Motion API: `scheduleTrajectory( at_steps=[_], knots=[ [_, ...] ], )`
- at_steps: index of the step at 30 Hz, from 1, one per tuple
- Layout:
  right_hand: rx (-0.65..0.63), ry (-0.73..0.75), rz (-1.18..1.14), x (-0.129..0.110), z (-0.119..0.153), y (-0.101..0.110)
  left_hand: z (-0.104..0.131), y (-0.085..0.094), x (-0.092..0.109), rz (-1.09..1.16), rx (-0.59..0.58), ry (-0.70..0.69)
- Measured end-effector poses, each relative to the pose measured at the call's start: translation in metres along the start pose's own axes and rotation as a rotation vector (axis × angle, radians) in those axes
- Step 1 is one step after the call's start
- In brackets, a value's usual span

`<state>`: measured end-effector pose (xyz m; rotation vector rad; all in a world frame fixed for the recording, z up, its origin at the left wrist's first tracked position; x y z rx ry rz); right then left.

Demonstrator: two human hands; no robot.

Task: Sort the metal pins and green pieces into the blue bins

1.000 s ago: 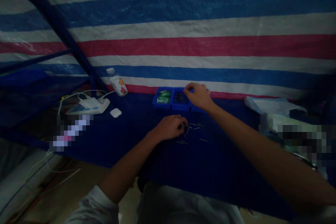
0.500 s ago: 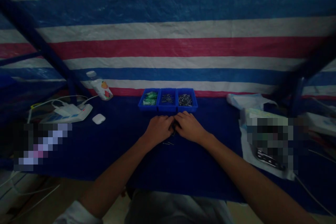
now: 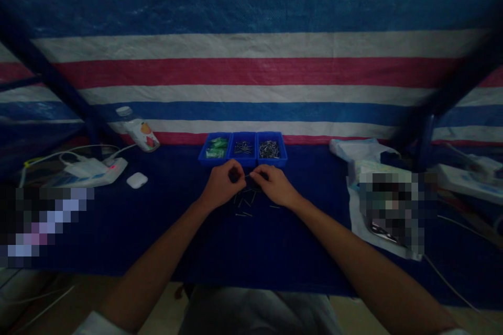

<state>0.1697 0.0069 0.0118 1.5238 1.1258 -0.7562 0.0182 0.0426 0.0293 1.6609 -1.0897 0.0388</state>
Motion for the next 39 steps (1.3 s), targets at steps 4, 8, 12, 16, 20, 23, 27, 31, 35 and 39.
scheduleTrajectory(
  at_steps=[4,8,12,16,20,23,27,31,35,39],
  knots=[
    [-0.003,-0.075,-0.267,0.002,0.0,0.0,0.003,-0.002,0.001,0.064,0.035,-0.065],
    [0.054,-0.244,-0.4,0.011,-0.002,0.003,0.003,0.003,0.007,-0.001,0.087,-0.16],
    [0.102,-0.352,-0.514,0.013,-0.009,0.003,-0.003,0.022,0.0,-0.054,0.162,-0.17],
    [0.123,-0.263,-0.409,0.01,-0.013,0.006,-0.008,0.034,-0.018,-0.163,0.116,-0.052],
    [-0.051,-0.067,0.195,0.006,-0.001,0.013,-0.005,0.019,-0.027,-0.312,-0.216,-0.033],
    [-0.191,-0.006,0.463,0.006,0.011,0.014,0.002,0.007,-0.026,-0.37,-0.392,-0.06],
    [-0.255,0.008,0.554,0.004,0.014,0.01,0.006,0.0,-0.021,-0.362,-0.446,-0.105],
    [-0.276,0.05,0.6,0.003,0.013,0.004,0.006,-0.006,-0.017,-0.297,-0.47,-0.132],
    [-0.265,0.132,0.673,0.003,0.014,0.002,0.005,-0.011,-0.015,-0.265,-0.481,-0.121],
    [-0.266,0.151,0.708,0.003,0.015,0.001,0.005,-0.012,-0.012,-0.283,-0.47,-0.114]
  ],
)
Point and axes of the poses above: each hand's wrist, its own z-axis away from the middle knuckle, its own y-axis out of the back of the hand, x = y × z, the point moved 5 cm from there along -z, towards the middle knuckle, and after that the axes turned 13 degrees about -z, right-handed, at the moved point
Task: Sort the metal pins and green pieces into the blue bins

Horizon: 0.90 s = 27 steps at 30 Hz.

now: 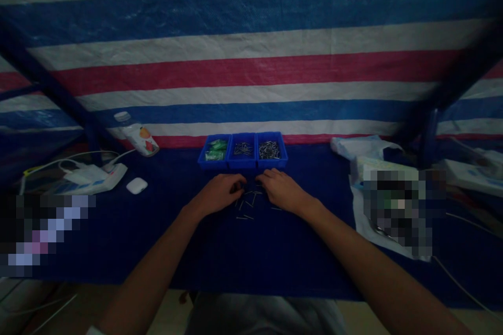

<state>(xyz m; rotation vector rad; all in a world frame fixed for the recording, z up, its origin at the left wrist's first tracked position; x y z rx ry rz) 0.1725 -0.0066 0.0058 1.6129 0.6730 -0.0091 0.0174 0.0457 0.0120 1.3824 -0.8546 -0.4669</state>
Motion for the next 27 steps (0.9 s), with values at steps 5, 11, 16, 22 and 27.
scheduleTrajectory(
  at_steps=[5,11,16,22,27],
  knots=[
    [0.02,0.006,-0.036,-0.003,-0.001,0.006,0.0,0.002,0.006,-0.023,0.03,-0.026],
    [0.048,-0.078,0.01,-0.003,0.003,0.017,-0.001,0.001,0.008,-0.055,0.046,-0.032],
    [-0.031,-0.082,0.038,-0.002,0.005,0.011,0.0,0.0,0.009,-0.073,0.041,-0.031],
    [-0.027,-0.062,0.014,-0.001,0.004,0.006,0.0,0.001,0.01,-0.081,0.029,-0.035],
    [0.035,0.013,-0.053,-0.006,0.003,0.012,-0.001,0.002,0.01,-0.084,0.049,-0.037]
  ],
)
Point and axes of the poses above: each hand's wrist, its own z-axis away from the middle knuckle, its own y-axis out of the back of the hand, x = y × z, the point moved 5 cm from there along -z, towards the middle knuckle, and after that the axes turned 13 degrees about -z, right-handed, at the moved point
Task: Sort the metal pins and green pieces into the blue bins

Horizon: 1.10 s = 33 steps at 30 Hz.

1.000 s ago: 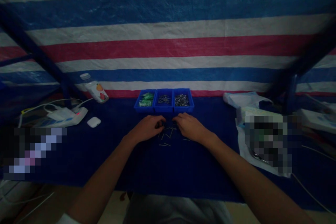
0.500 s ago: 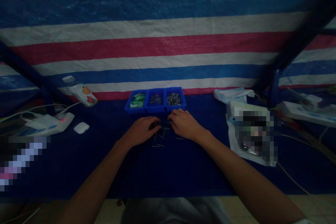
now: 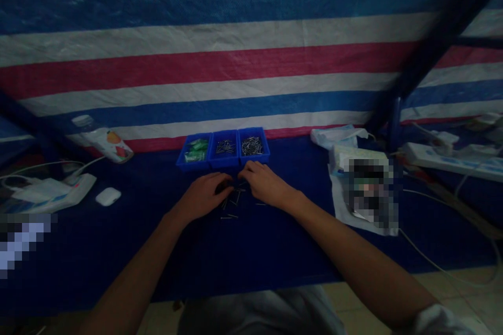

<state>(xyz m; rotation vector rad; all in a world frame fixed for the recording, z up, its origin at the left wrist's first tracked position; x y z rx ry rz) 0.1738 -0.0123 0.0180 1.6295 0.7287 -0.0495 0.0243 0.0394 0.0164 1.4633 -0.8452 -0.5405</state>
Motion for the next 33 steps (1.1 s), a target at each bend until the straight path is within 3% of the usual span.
scheduleTrajectory(
  at_steps=[6,14,33],
  knots=[
    [0.013,0.061,-0.151,-0.011,-0.002,0.002,0.0,0.003,0.002,-0.021,0.011,-0.018],
    [-0.076,0.005,0.006,-0.008,0.002,-0.007,0.002,-0.002,0.001,-0.045,-0.043,-0.027],
    [-0.079,-0.003,-0.01,-0.007,0.003,-0.014,0.001,-0.003,0.006,-0.014,-0.022,-0.034]
  ],
)
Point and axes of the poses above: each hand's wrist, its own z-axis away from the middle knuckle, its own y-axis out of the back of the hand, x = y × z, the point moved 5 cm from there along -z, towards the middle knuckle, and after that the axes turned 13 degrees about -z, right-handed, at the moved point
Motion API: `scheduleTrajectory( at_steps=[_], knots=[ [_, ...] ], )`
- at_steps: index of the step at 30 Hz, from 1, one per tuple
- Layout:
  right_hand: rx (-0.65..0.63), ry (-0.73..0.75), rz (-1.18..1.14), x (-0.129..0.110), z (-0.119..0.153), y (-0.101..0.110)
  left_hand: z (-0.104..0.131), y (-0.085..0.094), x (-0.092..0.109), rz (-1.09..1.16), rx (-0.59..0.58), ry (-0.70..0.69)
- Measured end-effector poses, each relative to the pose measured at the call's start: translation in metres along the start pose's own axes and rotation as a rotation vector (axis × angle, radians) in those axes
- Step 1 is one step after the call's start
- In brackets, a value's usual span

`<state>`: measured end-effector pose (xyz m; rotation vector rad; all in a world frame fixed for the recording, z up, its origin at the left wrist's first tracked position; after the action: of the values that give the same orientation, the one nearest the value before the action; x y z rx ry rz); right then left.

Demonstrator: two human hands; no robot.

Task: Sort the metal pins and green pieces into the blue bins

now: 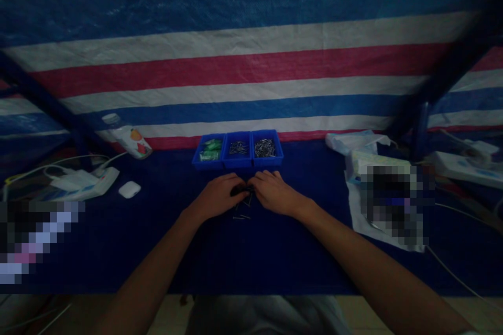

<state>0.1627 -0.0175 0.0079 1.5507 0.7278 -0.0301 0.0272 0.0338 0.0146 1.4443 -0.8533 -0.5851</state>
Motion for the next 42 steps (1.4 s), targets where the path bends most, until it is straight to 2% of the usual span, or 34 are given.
scheduleTrajectory(
  at_steps=[4,10,14,17,19,22,28,30,35,39,42],
  knots=[
    [0.051,0.031,-0.056,-0.003,-0.001,0.005,-0.001,0.002,0.002,0.016,0.052,-0.016],
    [0.188,0.151,-0.404,-0.011,-0.005,0.015,-0.001,0.008,0.003,0.107,0.153,-0.044],
    [0.278,0.206,-0.523,-0.007,-0.007,0.014,-0.002,0.011,0.004,0.167,0.201,-0.061],
    [0.406,0.13,-0.586,0.001,-0.008,0.018,-0.001,0.016,0.003,0.211,0.27,-0.039],
    [0.427,0.026,-0.626,0.007,-0.01,0.02,0.0,0.02,0.001,0.246,0.318,-0.018],
    [0.346,-0.094,-0.744,0.009,-0.012,0.016,0.001,0.021,-0.001,0.268,0.35,-0.005],
    [0.297,-0.134,-1.011,0.006,-0.013,0.012,0.002,0.019,0.003,0.243,0.336,-0.072],
    [0.287,-0.171,-1.083,0.009,-0.015,0.011,0.003,0.021,-0.001,0.253,0.374,-0.025],
    [0.252,-0.328,-1.206,0.02,-0.018,0.009,0.013,0.035,-0.021,0.324,0.561,0.145],
    [0.401,-0.266,-1.232,0.018,-0.02,0.014,0.017,0.04,-0.027,0.31,0.613,0.253],
    [0.468,-0.193,-1.046,0.013,-0.019,0.017,0.013,0.037,-0.024,0.253,0.547,0.262]
  ],
)
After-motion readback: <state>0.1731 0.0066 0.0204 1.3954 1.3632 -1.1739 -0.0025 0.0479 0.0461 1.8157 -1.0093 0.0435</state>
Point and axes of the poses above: each hand's wrist, its own z-axis away from the middle knuckle, its own y-axis out of the back of the hand, x = y × z, the point moved 5 cm from there along -z, towards the middle knuckle, and after that the axes turned 13 degrees about -z, right-handed, at the moved point
